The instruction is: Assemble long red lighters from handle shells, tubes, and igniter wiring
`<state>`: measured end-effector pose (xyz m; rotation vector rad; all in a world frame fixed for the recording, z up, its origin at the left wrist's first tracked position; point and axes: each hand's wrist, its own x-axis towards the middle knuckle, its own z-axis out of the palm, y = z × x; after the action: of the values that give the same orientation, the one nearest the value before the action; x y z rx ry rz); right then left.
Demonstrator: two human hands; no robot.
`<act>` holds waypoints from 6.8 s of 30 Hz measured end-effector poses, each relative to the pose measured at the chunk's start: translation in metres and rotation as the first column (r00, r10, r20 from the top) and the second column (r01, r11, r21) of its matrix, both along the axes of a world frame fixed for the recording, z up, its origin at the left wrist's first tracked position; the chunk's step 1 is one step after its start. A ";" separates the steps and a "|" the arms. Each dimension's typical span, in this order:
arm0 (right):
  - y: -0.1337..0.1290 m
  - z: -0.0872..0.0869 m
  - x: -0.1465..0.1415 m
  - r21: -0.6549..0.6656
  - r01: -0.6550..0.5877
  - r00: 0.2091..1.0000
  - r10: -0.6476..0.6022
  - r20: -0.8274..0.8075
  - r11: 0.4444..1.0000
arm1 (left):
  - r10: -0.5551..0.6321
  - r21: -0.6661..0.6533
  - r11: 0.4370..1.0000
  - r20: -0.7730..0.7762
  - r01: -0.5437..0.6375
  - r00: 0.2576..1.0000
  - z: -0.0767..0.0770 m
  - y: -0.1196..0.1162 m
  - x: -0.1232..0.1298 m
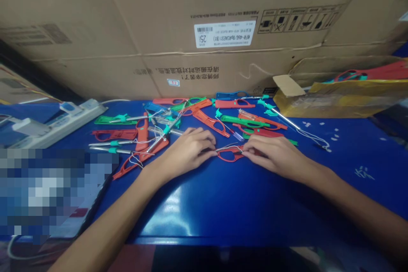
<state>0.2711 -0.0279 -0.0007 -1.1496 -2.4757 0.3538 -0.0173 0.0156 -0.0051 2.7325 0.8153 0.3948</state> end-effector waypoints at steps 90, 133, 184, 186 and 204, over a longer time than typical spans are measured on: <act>0.003 0.000 0.011 -0.033 -0.212 0.977 0.213 0.003 0.977 | -0.005 -0.024 1.000 0.093 0.008 0.996 0.003 -0.010 0.009; 0.005 -0.005 -0.002 -0.150 -0.131 0.991 0.134 0.011 0.980 | 0.081 -0.115 0.992 0.217 -0.057 0.973 -0.011 -0.018 0.030; 0.006 -0.012 -0.003 0.004 -0.215 0.974 0.214 0.070 0.977 | -0.028 0.016 0.999 -0.022 0.028 0.999 0.001 -0.006 0.006; 0.004 -0.013 -0.005 0.055 -0.213 0.971 0.204 0.126 0.976 | -0.028 0.022 0.999 -0.026 0.029 0.999 0.001 -0.006 0.006; 0.004 -0.014 -0.005 0.209 -0.181 0.971 0.141 0.195 0.961 | -0.041 -0.007 0.999 0.016 0.041 0.999 0.003 -0.010 0.010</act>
<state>0.2658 -0.0243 -0.0148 -0.9247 -2.6901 0.0095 -0.0070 0.0059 -0.0022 2.7304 0.7543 0.4036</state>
